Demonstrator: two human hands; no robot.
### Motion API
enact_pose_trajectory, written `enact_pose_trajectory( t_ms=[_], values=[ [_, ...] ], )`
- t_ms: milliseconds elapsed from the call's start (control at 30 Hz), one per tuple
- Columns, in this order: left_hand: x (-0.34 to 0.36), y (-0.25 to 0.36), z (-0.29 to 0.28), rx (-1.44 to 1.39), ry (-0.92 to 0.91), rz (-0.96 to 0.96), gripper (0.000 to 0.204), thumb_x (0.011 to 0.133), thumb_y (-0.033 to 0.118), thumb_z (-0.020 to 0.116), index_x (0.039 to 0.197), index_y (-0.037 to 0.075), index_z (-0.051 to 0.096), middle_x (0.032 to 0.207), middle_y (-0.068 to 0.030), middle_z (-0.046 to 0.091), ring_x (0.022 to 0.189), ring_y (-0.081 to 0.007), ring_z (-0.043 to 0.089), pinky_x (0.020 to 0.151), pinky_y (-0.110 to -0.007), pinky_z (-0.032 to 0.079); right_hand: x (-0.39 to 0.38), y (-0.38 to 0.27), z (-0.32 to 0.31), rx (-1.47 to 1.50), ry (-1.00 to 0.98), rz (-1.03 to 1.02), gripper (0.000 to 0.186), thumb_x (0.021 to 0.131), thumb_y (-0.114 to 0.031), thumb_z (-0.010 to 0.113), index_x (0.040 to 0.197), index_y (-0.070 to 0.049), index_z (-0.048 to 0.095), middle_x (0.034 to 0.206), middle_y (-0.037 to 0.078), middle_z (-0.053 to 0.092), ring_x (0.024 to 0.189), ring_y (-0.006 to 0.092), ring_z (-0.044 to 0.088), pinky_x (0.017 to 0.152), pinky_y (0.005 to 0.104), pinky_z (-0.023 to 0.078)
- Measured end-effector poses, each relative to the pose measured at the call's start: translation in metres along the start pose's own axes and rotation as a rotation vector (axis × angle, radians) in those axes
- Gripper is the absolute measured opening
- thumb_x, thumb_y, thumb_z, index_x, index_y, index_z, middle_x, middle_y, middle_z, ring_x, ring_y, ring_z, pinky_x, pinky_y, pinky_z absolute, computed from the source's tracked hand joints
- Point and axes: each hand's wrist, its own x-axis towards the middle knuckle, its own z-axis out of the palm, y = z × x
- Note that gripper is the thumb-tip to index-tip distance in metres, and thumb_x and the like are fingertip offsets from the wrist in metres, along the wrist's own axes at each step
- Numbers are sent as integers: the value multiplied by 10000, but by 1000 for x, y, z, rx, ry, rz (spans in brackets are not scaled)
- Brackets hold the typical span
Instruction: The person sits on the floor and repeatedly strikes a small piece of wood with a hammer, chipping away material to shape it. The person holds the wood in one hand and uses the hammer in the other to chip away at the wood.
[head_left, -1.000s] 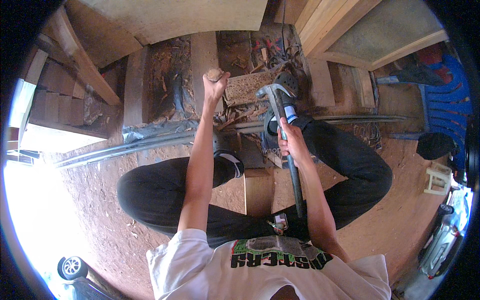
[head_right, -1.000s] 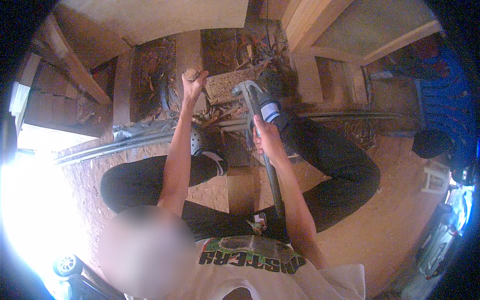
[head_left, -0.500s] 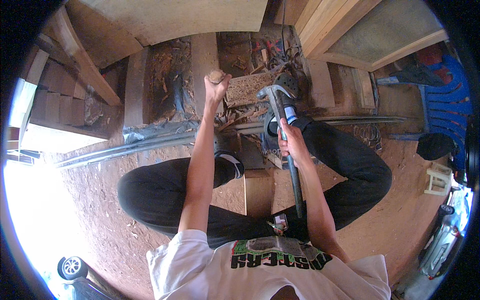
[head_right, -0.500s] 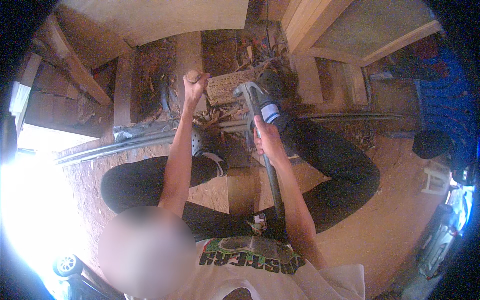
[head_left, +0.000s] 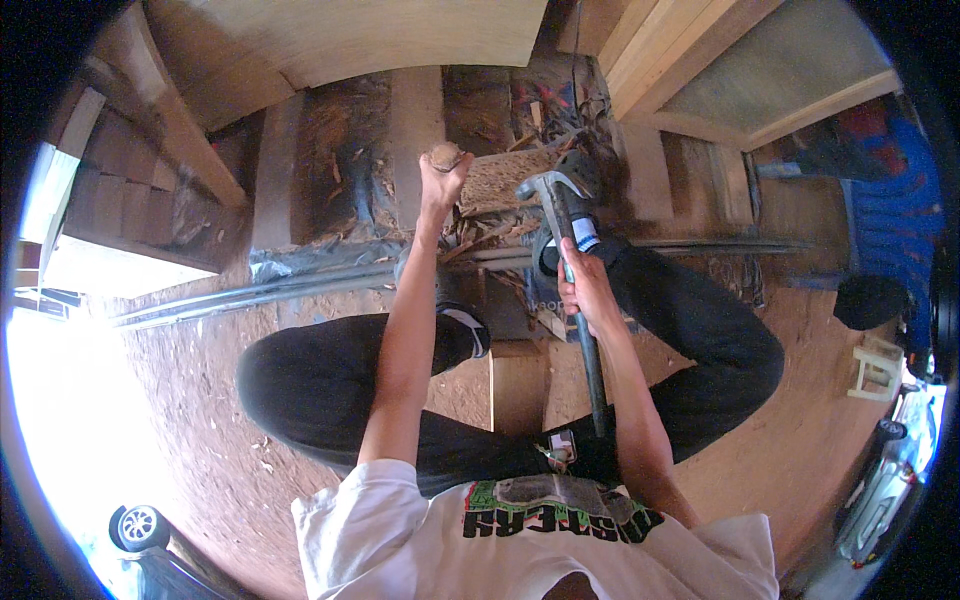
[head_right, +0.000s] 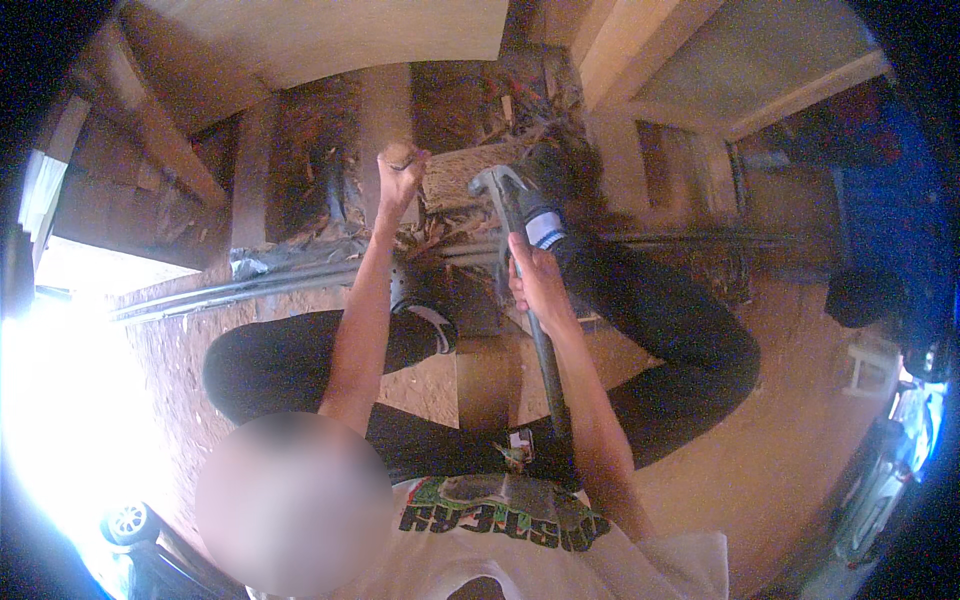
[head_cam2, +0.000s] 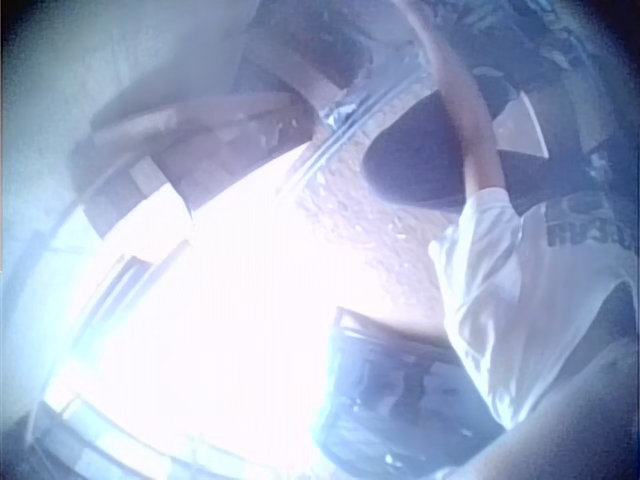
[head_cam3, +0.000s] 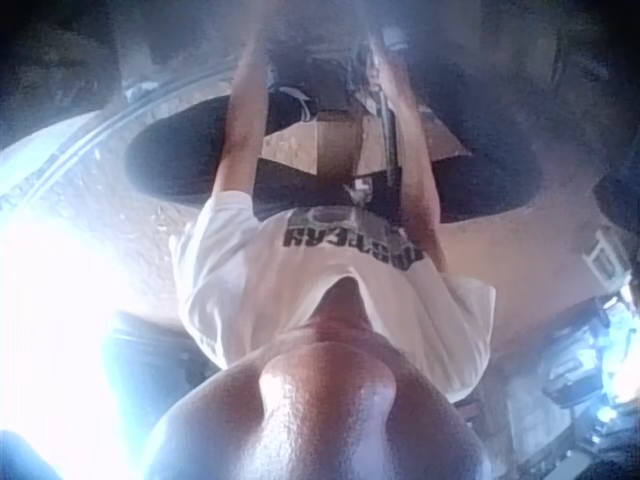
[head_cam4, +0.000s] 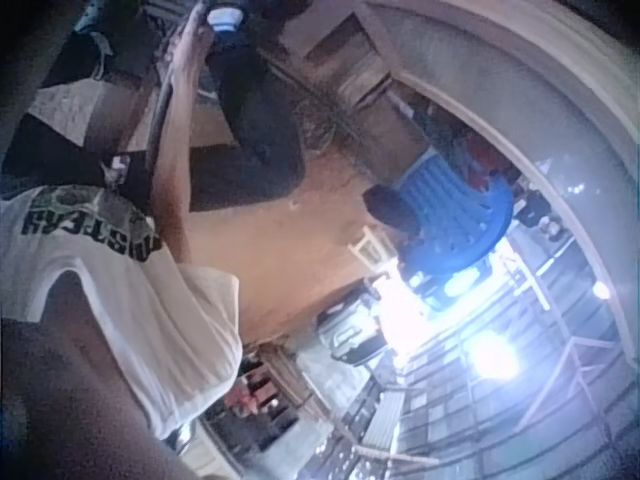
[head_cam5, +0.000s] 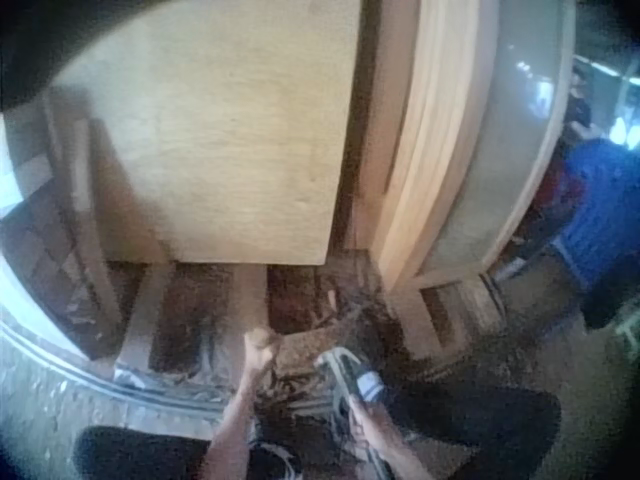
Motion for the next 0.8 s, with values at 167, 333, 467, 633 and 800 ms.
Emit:
enact_pose_trajectory(
  t_ms=[167, 333, 467, 633, 800],
  values=[
    [-14, 10, 10, 37, -11, 203, 196, 772, 126, 703, 657, 39, 571, 613, -35, 603, 561, -144, 549, 552, -325, 442, -9, -31, 15, -257, -8, -254, 520, 920, -557, 525, 688, -93, 485, 532, -29, 440, 415, 92, 420, 391, 264, 330],
    [-13, 5, 13, 188, -7, 269, 202, 755, 141, 694, 649, 15, 578, 592, -99, 604, 530, -201, 563, 546, -366, 447, -48, -95, 36, -279, -42, -499, 419, 943, -482, 546, 758, -119, 445, 572, -79, 381, 439, 9, 346, 388, 184, 263],
    [-13, 5, 11, 187, -3, 288, 215, 746, 144, 677, 607, 16, 573, 551, -110, 581, 494, -199, 553, 523, -381, 444, -79, -121, 47, -84, -79, -771, 367, 963, -411, 527, 825, -73, 485, 623, -34, 412, 488, 27, 376, 411, 182, 267],
    [-16, 7, 11, 217, -18, 279, 150, 754, 108, 638, 645, 16, 592, 604, -140, 615, 552, -236, 613, 566, -376, 464, -27, -93, 63, -161, -12, -888, 438, 966, -435, 499, 758, -50, 488, 605, -21, 421, 506, 73, 397, 440, 241, 306],
    [-11, -1, 10, 360, -78, 534, 104, 765, 117, 641, 747, 22, 603, 648, -81, 626, 573, -214, 589, 602, -347, 463, 25, -56, 60, -657, 100, -759, 560, 941, -537, 503, 718, -24, 485, 544, -19, 402, 465, 163, 424, 465, 341, 368]
  ],
)
